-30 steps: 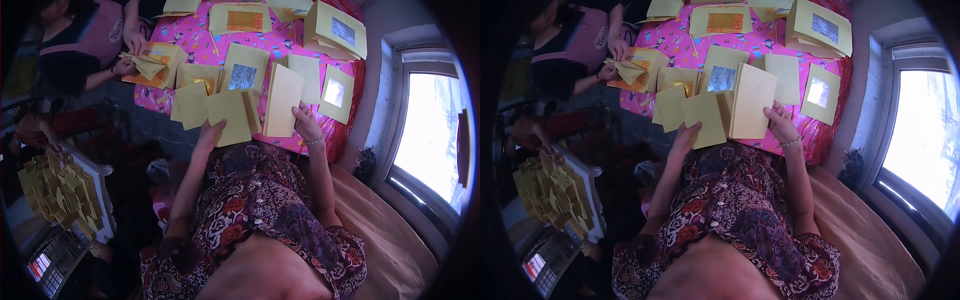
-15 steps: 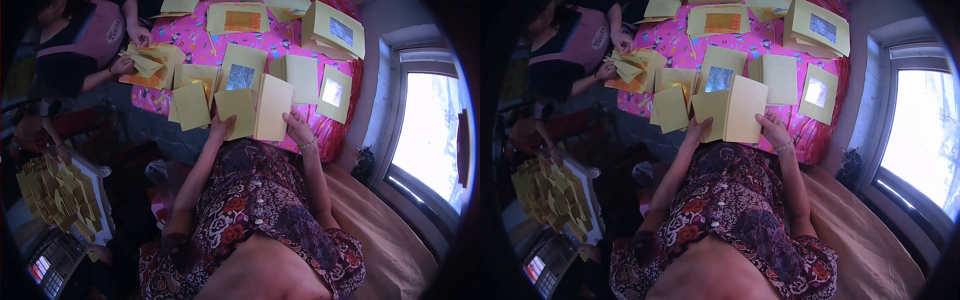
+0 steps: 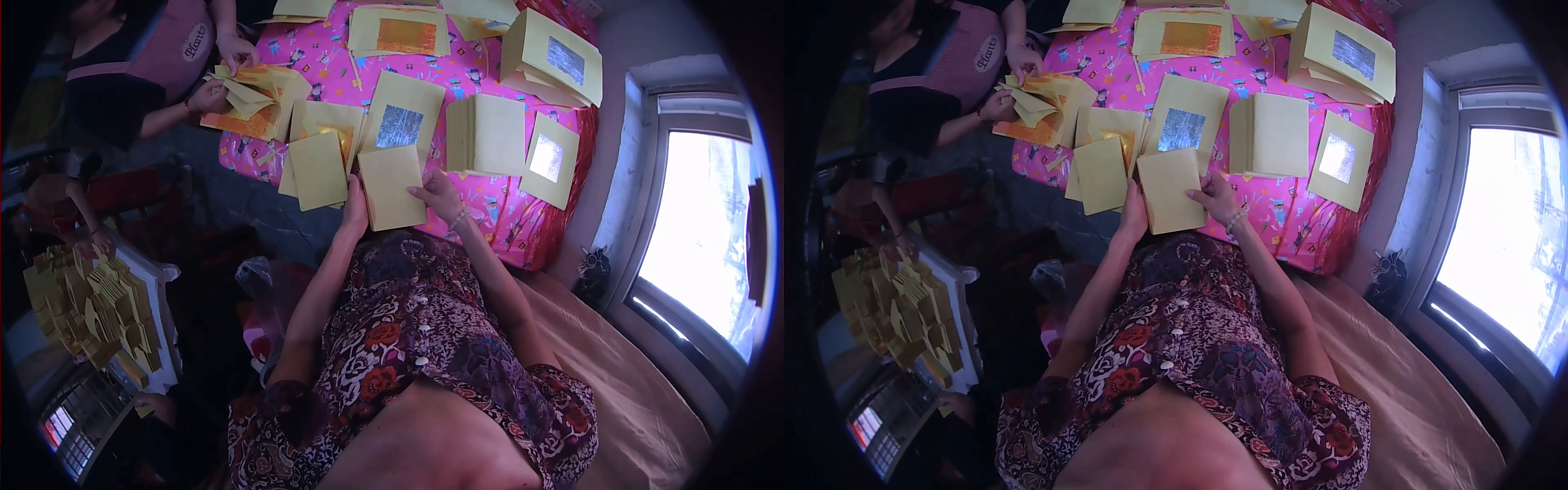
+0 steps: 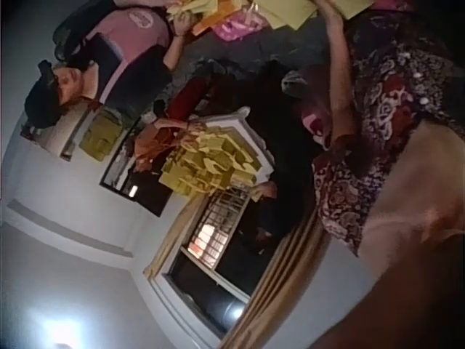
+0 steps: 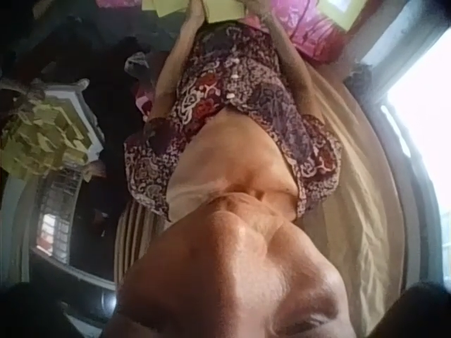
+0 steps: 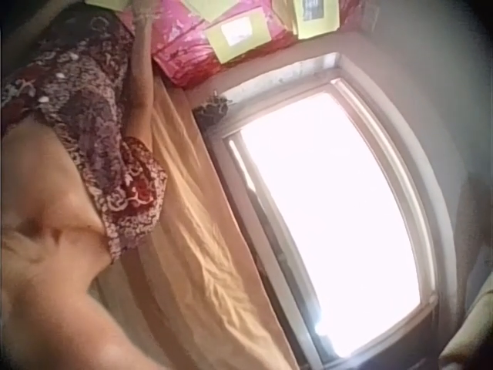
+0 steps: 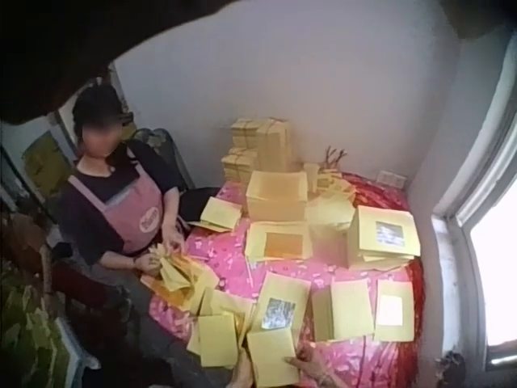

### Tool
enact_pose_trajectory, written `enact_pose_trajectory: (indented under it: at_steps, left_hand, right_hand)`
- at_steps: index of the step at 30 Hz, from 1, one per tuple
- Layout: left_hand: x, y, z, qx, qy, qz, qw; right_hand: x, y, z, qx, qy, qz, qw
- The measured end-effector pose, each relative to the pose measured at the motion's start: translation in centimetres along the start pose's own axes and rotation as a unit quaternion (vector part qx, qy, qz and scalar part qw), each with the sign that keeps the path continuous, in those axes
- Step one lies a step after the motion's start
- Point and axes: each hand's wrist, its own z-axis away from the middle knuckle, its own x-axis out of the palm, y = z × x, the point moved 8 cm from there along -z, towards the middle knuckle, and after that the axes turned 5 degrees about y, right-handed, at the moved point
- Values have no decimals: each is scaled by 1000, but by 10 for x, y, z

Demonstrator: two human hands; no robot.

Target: Counting and stacking sheets of yellow joss paper with gold foil on a table.

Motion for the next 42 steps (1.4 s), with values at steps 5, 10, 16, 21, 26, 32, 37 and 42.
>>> enact_pose_trajectory:
  at_steps: [5,10,16,21,26,32,37,42]
  left_hand:
    - [-17,-13,-12,1,18,-73,997]
    - [-10,-6,-6,86,8,-156,984]
    - [-8,-5,-6,80,22,-151,985]
    - [-6,-3,-6,95,33,-163,981]
    - [-4,-2,-5,95,29,-164,982]
    - [-4,-2,-5,99,26,-167,981]
    - [-12,-8,-10,90,20,-151,984]
    - [-17,-12,-14,73,18,-153,985]
  right_hand:
    - [0,0,0,-7,26,20,999]
    - [-4,-13,7,-58,125,157,978]
    - [1,-31,16,-84,168,208,960]
    - [-3,-19,12,-84,171,197,962]
    - [-8,-6,6,-92,174,149,969]
    - [-6,-15,12,-94,185,169,964]
    - [-13,-42,25,-65,225,222,946]
    - [-19,-34,22,-96,212,285,930]
